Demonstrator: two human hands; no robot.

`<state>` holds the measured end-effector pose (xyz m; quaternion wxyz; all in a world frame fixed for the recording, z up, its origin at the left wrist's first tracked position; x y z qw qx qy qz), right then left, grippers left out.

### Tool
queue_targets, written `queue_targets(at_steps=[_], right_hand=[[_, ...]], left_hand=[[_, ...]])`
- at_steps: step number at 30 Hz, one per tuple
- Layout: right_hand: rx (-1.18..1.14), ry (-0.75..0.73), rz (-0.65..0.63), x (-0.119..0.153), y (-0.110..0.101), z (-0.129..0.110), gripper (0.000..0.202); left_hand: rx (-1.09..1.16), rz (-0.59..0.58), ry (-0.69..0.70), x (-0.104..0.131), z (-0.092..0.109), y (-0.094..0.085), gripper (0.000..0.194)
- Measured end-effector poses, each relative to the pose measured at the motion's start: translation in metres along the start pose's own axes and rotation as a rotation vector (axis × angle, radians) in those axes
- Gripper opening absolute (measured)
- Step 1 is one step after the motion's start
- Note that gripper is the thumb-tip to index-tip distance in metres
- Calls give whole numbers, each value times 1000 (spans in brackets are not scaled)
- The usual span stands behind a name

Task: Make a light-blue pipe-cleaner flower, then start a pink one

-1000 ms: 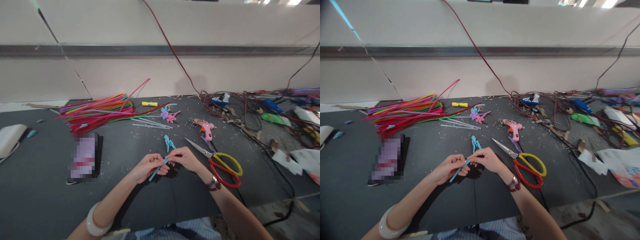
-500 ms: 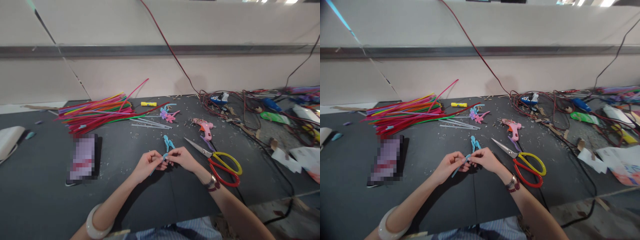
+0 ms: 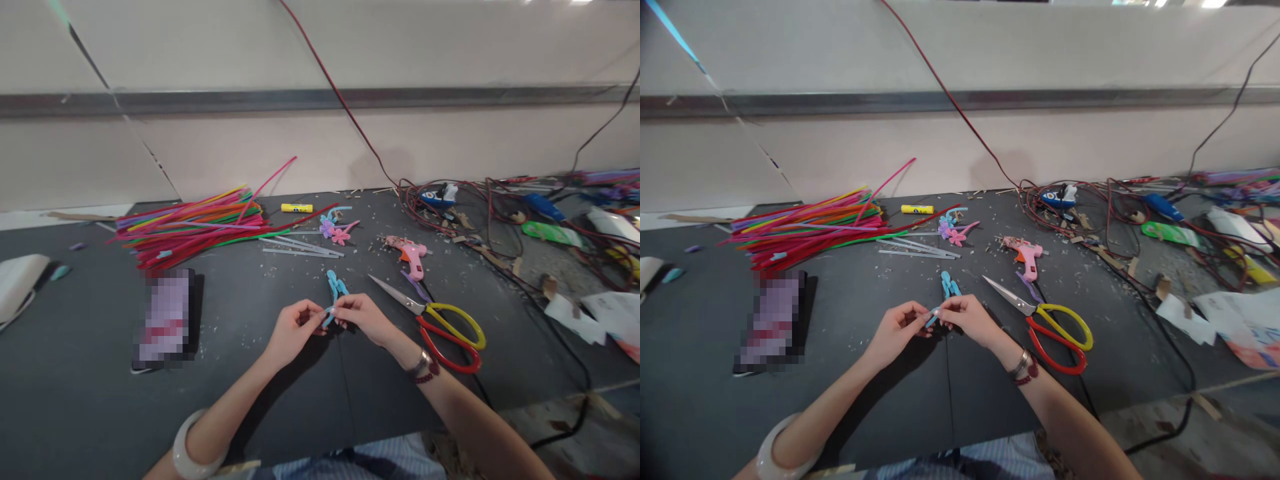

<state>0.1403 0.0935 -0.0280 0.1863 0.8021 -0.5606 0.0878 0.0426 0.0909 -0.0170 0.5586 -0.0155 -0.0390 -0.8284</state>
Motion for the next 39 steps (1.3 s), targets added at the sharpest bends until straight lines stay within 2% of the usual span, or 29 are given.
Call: queue_targets(at_steps=[2, 5, 8, 13, 20, 27, 30, 32, 36, 39], right_hand=[[-43, 19, 22, -1, -3, 3, 18], [-79, 11, 81, -2, -9, 4, 16], [-96, -3, 100, -3, -11, 5, 16], [-125, 15, 77, -5, -6, 9, 19], [-27, -16, 105, -3, -4, 1, 20], [41, -59, 103, 0, -6, -4, 22], [85, -94, 83, 1, -4, -8, 21], [117, -117, 77, 3, -3, -10, 19], [171, -175, 78, 9, 0, -19, 16], [194, -225, 73, 14, 4, -26, 14]], left_hand=[[-88, 50, 75, 1, 9, -5, 18], [-309, 124, 275, 5, 35, -12, 17], [-461, 60, 429, 9, 50, -4, 11], [-447, 12, 449, 8, 44, -2, 12], [-481, 76, 466, 13, 47, -6, 14], [-302, 131, 279, 9, 38, -10, 10], [-150, 142, 116, 4, 21, -13, 10], [39, 139, -26, 2, 3, -12, 13], [404, 80, -281, 6, -25, 0, 15], [461, 41, -370, 9, -32, 6, 14]])
Point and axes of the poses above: each hand's wrist, its own x-axis away from the middle knuckle, its own y-axis out of the palm, z = x × y, the point moved 10 cm from there along -x, towards the middle knuckle, and after that the axes turned 9 degrees about y, right-handed, at the moved point
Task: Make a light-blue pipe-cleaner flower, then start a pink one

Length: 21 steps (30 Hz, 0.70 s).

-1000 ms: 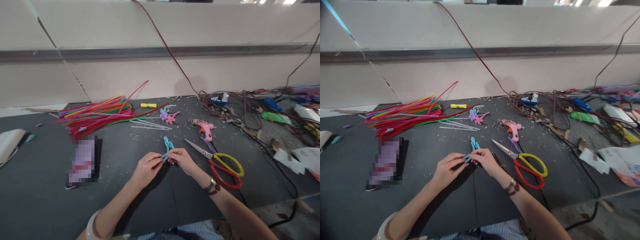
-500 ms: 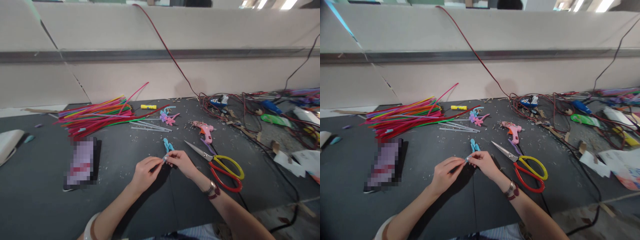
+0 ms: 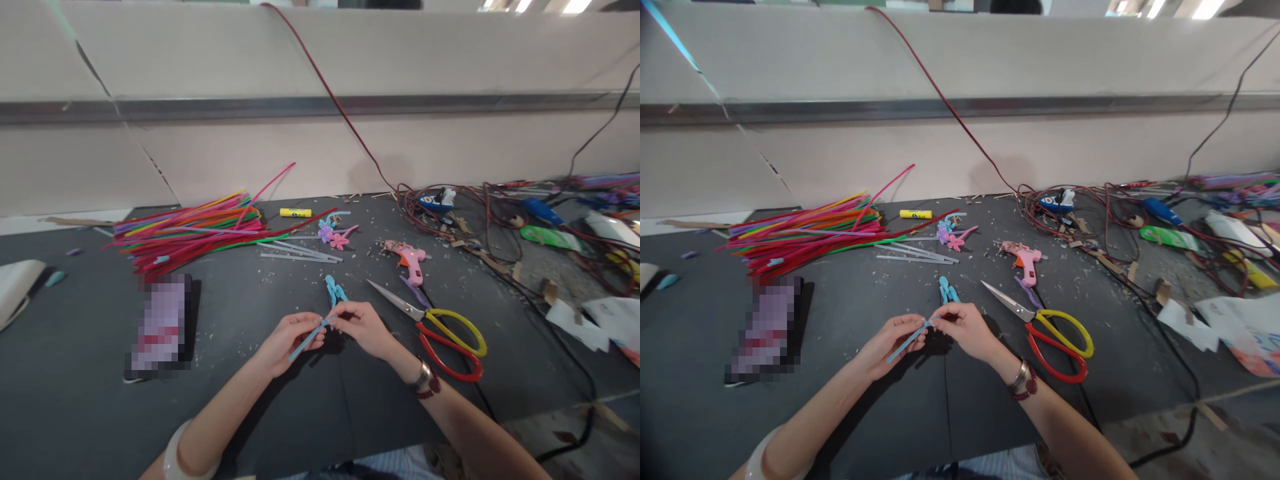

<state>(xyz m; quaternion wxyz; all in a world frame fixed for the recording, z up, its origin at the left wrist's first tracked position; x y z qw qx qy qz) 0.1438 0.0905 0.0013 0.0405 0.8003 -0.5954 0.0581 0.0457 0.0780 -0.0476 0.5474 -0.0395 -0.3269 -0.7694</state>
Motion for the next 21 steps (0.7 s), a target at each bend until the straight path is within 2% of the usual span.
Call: queue_targets(at_steps=[2, 5, 8, 10, 13, 18, 20, 21], right_hand=[[0, -9, 15, 1, -1, -2, 12], [-15, 11, 69, 0, -6, 2, 12], [-17, 35, 117, -1, -10, 8, 13], [-10, 47, 117, -1, -9, 10, 15], [4, 52, 86, -1, -6, 10, 16], [-31, 44, 25, -1, -2, 6, 16], [-56, 39, 26, -1, -3, 4, 16], [-65, 39, 36, -1, -4, 4, 16]], left_hand=[[-92, 27, 64, 0, 7, -3, 15], [-410, 115, 317, 4, 32, -7, 16], [-709, 129, 520, 14, 49, 2, 19], [-783, 95, 563, 16, 50, 8, 20], [-700, 9, 480, 11, 40, 11, 19], [-238, -180, 176, 5, 12, 19, 22], [-196, -205, 160, 5, 12, 21, 22], [-247, -199, 199, 5, 15, 21, 21]])
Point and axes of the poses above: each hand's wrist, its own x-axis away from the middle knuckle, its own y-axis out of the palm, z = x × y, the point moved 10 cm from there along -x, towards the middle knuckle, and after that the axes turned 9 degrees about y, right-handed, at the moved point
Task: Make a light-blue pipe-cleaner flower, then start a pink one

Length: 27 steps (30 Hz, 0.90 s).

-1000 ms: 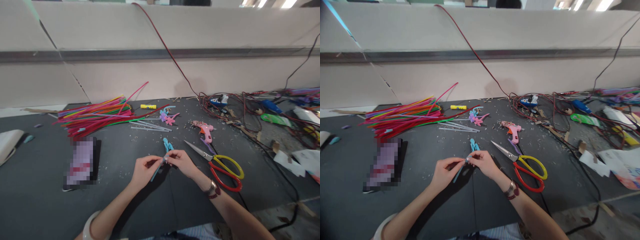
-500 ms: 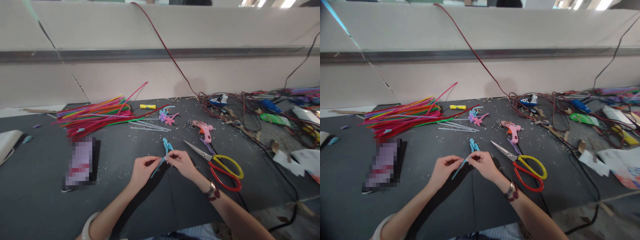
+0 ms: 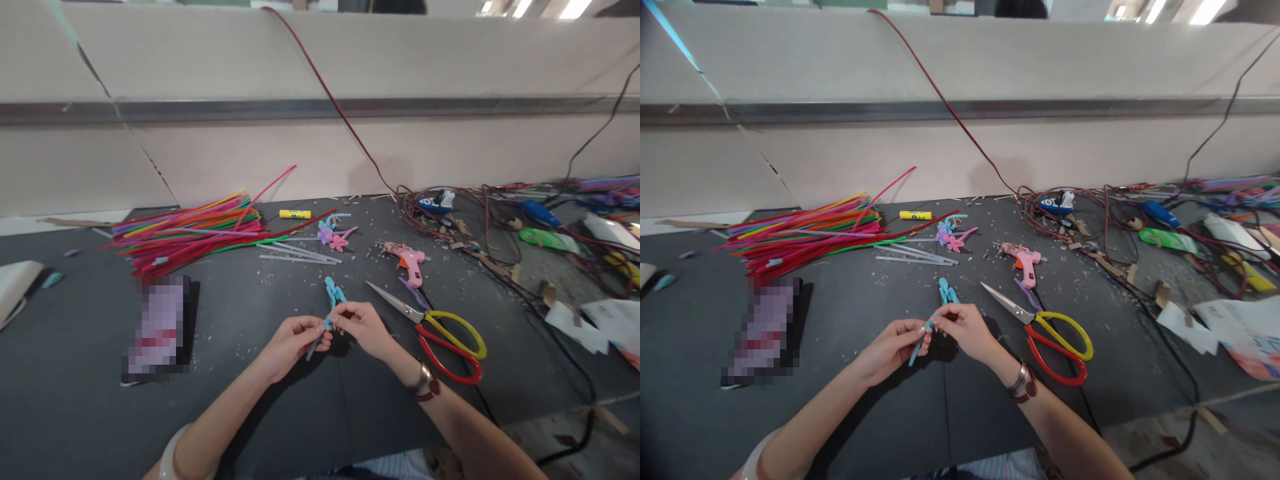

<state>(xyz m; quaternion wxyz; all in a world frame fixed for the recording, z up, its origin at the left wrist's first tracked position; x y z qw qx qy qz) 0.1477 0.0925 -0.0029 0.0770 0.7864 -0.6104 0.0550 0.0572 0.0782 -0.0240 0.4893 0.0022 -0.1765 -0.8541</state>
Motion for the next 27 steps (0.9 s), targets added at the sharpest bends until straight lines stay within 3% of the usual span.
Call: queue_targets(at_steps=[3, 6, 9, 12, 15, 18, 20, 22, 27], right_hand=[[-2, 18, 31, 0, -3, 3, 17], [11, 48, 41, 0, -2, 8, 19], [11, 56, 40, -1, -2, 10, 19], [10, 45, 16, -1, 0, 8, 18], [3, 30, -17, 1, 3, 3, 16], [-13, 8, -46, 4, 6, -2, 15], [-18, -8, -60, 5, 8, -5, 15], [-8, -18, -54, 6, 7, -4, 16], [31, -19, 34, 3, -1, 1, 18]], left_hand=[[-374, 78, 208, 1, 21, -10, 19], [-726, 129, 443, 9, 44, -7, 15], [-829, 128, 578, 16, 57, 1, 12], [-692, 146, 474, 12, 52, -6, 12], [-259, 140, 145, 3, 18, -16, 15], [263, 72, -211, 6, -22, -4, 14], [423, 49, -343, 10, -33, 3, 13], [344, 73, -311, 8, -31, -2, 12], [-350, 263, 112, 4, 19, -28, 17]])
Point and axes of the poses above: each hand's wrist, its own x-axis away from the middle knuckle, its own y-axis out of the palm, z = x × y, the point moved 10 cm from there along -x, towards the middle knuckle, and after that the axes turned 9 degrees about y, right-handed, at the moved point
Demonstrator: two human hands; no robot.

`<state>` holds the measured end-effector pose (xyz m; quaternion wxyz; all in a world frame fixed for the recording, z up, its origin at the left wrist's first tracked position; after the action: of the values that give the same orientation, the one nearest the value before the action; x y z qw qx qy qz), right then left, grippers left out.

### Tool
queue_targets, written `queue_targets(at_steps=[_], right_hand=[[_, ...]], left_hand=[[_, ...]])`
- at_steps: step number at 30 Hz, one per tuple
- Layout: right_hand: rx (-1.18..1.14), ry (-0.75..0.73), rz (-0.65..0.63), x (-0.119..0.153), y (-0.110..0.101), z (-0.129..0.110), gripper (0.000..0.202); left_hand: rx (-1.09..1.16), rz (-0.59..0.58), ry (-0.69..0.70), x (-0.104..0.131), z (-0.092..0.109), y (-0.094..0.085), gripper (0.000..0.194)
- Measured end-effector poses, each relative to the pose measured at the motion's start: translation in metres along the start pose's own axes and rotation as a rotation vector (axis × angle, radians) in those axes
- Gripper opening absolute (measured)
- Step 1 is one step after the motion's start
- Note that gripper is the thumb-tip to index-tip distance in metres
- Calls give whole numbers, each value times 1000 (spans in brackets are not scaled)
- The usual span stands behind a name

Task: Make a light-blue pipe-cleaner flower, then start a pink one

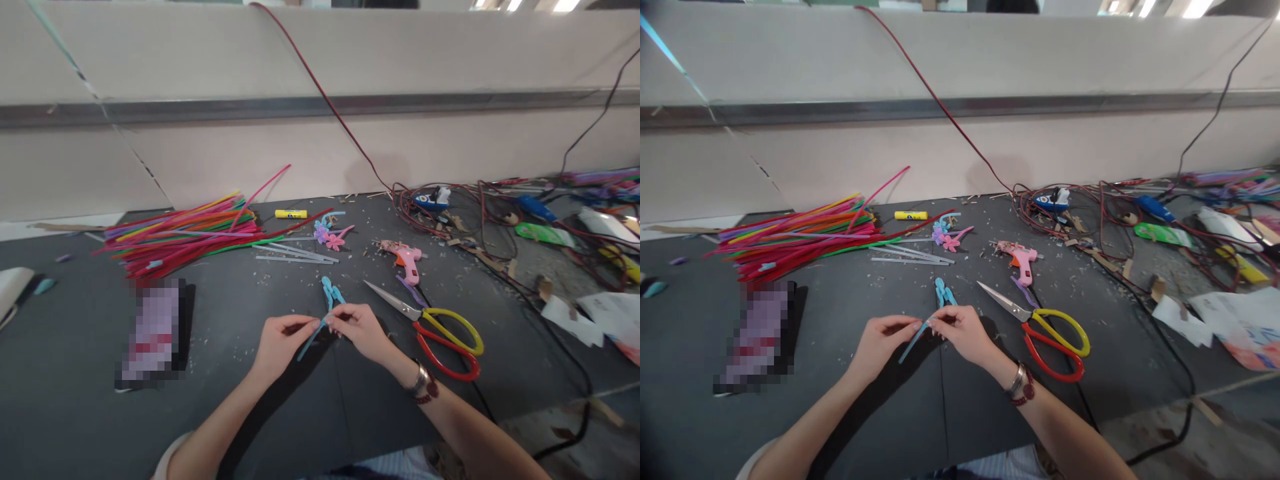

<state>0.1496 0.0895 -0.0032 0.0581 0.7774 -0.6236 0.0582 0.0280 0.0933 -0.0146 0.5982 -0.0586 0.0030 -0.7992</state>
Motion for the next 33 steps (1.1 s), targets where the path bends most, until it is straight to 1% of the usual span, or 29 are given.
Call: queue_targets(at_steps=[1, 3, 5, 6, 7, 9, 11, 13, 14, 15, 16, 17, 20, 23, 25, 27, 29, 31, 33], right_hand=[[6, 4, 12, 0, -1, 1, 19], [15, 16, 28, -1, -3, 2, 19], [20, 27, 34, -1, -3, 3, 20], [23, 29, 31, -1, -3, 3, 20], [25, 29, 25, -1, -3, 2, 20], [27, 26, 9, -1, -1, 2, 19], [22, 25, -10, -1, 0, 1, 18], [11, 25, -27, -2, 2, -1, 17], [5, 24, -31, -2, 2, -2, 17], [0, 22, -28, -3, 2, -2, 16], [-5, 22, -19, -3, 1, -3, 16], [-6, 25, -5, -3, 0, -2, 16], [9, 52, 40, -4, -4, 1, 18], [21, 75, 44, -5, -3, 6, 19], [26, 78, 34, -5, -2, 8, 19], [36, 78, 23, -6, -1, 10, 19], [41, 75, 13, -6, -1, 10, 19], [35, 73, -5, -7, 0, 10, 18], [19, 80, -28, -7, 1, 12, 18]], left_hand=[[-103, 18, 82, 0, 9, -2, 17], [-241, 12, 219, 2, 25, 0, 16], [-293, -16, 279, 4, 31, 4, 15], [-283, -33, 267, 4, 30, 6, 15], [-248, -56, 228, 3, 25, 7, 15], [-95, -117, 96, 2, 12, 12, 18], [131, -187, -60, 4, -3, 21, 19], [342, -248, -190, 8, -12, 31, 20], [403, -267, -225, 9, -13, 35, 21], [417, -270, -231, 9, -13, 35, 21], [380, -255, -204, 8, -12, 33, 22], [298, -217, -143, 6, -8, 27, 22], [-69, -79, 138, 2, 17, 8, 19], [-333, -21, 383, 9, 41, 4, 12], [-415, -19, 477, 13, 48, 7, 13], [-454, -28, 521, 16, 51, 9, 16], [-470, -34, 529, 16, 52, 10, 17], [-442, -45, 492, 14, 50, 10, 18], [-341, -81, 397, 10, 42, 11, 20]])
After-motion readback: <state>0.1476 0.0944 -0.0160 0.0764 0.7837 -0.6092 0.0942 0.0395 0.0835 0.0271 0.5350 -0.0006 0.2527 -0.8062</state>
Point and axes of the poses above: each hand's wrist, its own x-axis away from the middle knuckle, its own y-axis out of the palm, z = x × y, the point moved 10 cm from there along -x, towards the middle knuckle, and after that the axes turned 9 degrees about y, right-handed, at the moved point
